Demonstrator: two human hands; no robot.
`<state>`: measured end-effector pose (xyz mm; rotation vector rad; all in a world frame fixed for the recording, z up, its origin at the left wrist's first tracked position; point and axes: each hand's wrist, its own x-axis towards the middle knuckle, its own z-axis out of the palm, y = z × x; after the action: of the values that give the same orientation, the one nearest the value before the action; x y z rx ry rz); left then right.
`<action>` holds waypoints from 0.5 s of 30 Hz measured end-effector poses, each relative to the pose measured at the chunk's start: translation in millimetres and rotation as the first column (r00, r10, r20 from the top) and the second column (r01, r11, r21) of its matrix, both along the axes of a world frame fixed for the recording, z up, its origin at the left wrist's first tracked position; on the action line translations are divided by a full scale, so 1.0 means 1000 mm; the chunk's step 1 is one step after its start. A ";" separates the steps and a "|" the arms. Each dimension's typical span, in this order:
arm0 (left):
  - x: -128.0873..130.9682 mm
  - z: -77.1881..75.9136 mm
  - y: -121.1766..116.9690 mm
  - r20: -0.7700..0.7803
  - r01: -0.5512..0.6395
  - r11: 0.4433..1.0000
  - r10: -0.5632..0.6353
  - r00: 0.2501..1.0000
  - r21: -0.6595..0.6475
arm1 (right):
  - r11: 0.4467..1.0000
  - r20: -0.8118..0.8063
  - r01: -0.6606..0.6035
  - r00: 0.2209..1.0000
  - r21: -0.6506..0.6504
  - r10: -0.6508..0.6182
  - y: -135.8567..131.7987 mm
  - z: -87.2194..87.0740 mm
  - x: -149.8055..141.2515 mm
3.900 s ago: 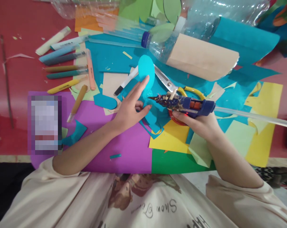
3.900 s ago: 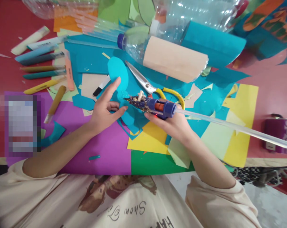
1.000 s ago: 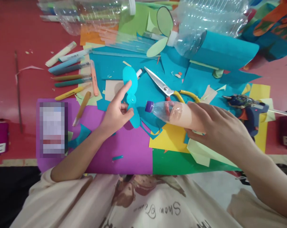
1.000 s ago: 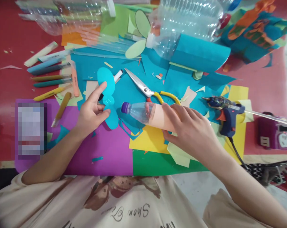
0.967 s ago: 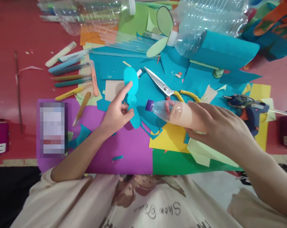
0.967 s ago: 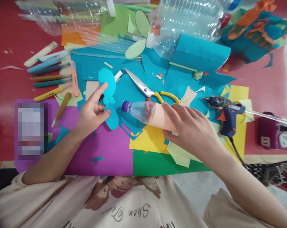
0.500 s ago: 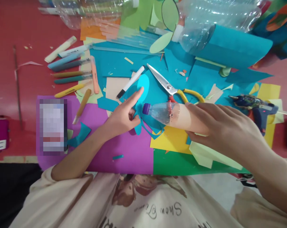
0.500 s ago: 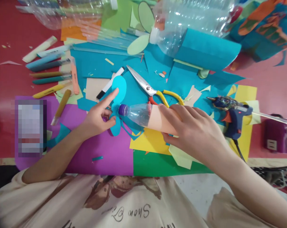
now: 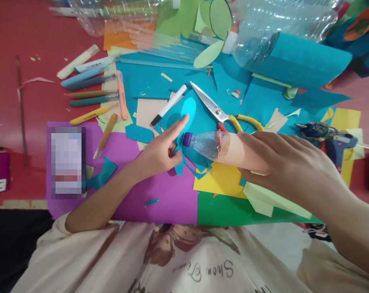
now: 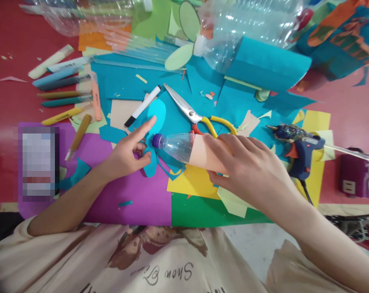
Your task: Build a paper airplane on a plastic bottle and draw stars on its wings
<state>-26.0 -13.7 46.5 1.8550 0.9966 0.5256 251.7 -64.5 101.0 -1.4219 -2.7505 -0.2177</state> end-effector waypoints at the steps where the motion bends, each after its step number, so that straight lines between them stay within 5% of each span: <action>1: 0.000 0.000 0.000 -0.004 0.000 1.000 0.000 1.000 0.005 | 1.000 0.000 -0.009 1.000 0.005 0.009 0.000 0.000 0.000; 15: 0.001 -0.001 -0.003 -0.112 0.034 0.998 -0.029 0.993 0.047 | 0.996 0.047 -0.061 0.997 0.057 0.059 0.000 0.005 -0.004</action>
<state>-25.4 -17.0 45.6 1.9579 1.0339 0.4352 247.5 -64.2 106.1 -1.3349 -2.7933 -0.3296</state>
